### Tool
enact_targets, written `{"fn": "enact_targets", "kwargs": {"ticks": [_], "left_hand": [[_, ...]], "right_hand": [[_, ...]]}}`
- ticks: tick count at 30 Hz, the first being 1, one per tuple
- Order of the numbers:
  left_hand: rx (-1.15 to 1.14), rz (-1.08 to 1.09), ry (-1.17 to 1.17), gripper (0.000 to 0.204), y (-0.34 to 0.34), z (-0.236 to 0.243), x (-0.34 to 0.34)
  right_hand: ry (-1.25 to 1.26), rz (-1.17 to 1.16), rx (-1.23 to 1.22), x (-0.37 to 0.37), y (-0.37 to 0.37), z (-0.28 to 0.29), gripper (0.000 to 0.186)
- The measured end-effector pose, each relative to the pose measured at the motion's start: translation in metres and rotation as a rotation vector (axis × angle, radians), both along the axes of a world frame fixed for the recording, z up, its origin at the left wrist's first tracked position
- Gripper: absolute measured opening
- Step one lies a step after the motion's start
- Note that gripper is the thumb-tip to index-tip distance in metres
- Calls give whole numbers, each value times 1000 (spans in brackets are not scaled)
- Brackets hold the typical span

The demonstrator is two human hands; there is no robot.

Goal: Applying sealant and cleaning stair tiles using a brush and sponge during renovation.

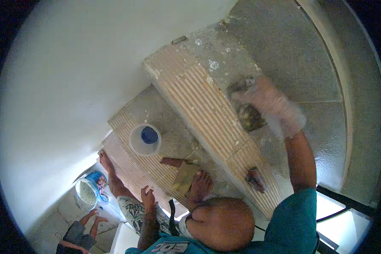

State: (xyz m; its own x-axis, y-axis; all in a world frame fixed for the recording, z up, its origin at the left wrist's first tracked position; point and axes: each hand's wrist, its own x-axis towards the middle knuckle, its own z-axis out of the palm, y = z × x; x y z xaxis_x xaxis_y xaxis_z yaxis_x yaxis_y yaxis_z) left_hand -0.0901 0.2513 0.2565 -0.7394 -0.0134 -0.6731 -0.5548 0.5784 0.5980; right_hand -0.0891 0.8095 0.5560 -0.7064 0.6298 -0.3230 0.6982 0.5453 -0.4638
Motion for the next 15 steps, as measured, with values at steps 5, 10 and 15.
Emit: {"fn": "enact_targets", "kwargs": {"ticks": [5,10,15], "left_hand": [[99,41,-106,34,5,-8,2],[69,-56,51,31,-31,-33,4],[111,-13,5,31,9,-9,5]], "right_hand": [[73,-67,-264,-32,-14,41,58],[33,14,100,-49,4,13,61],[-15,-49,105,-28,19,15,55]]}}
